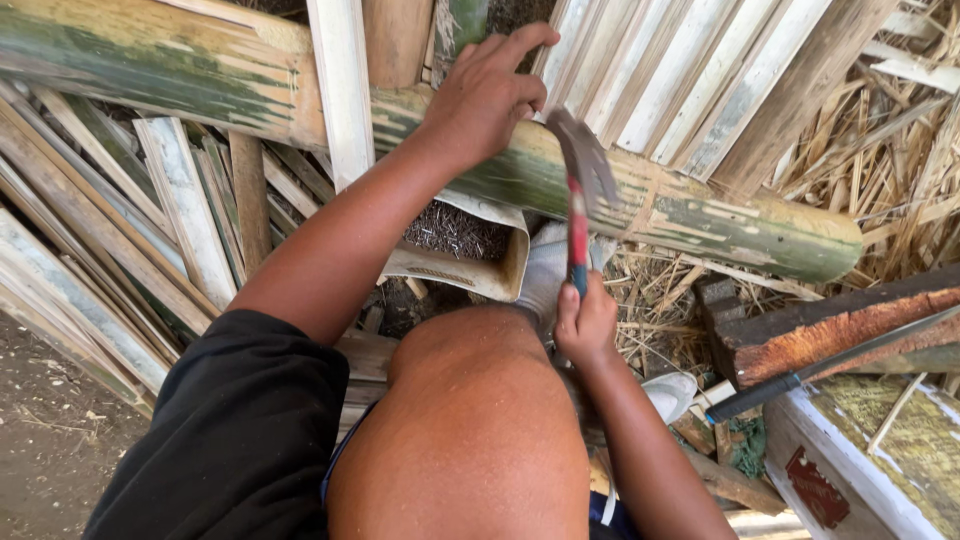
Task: The person splits bamboo strips with a machete and hammers them into a bamboo frame. The person repeatedly cuts strips and nails them in place to build up a panel.
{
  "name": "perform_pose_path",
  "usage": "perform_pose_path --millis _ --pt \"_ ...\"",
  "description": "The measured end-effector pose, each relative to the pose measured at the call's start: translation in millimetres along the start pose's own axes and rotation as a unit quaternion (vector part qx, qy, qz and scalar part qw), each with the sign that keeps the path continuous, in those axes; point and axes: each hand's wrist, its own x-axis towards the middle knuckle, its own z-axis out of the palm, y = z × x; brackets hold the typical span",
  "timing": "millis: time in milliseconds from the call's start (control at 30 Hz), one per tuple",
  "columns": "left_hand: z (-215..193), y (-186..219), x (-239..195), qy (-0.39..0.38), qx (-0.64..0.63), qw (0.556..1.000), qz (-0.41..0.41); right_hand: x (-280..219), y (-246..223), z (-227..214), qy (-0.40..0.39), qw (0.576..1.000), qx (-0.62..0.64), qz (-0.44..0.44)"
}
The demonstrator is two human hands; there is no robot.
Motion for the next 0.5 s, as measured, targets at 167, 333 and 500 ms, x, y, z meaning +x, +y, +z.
perform_pose_path --millis 167,333,500 --pt "6.9 -4.4 -0.3 0.041 0.002 0.999 0.014 4.8 5.2 -1.5 0.000 0.998 0.017 0.067" --pt "35.7 -23.1 37.5 0.139 -0.217 0.958 -0.129 -3.1 9.5 -3.7 0.009 0.996 0.047 0.080" --pt "49.2 -47.2 70.6 -0.055 -0.206 0.951 -0.224 -1.5 13.4 -4.2 0.017 0.997 0.036 0.067"
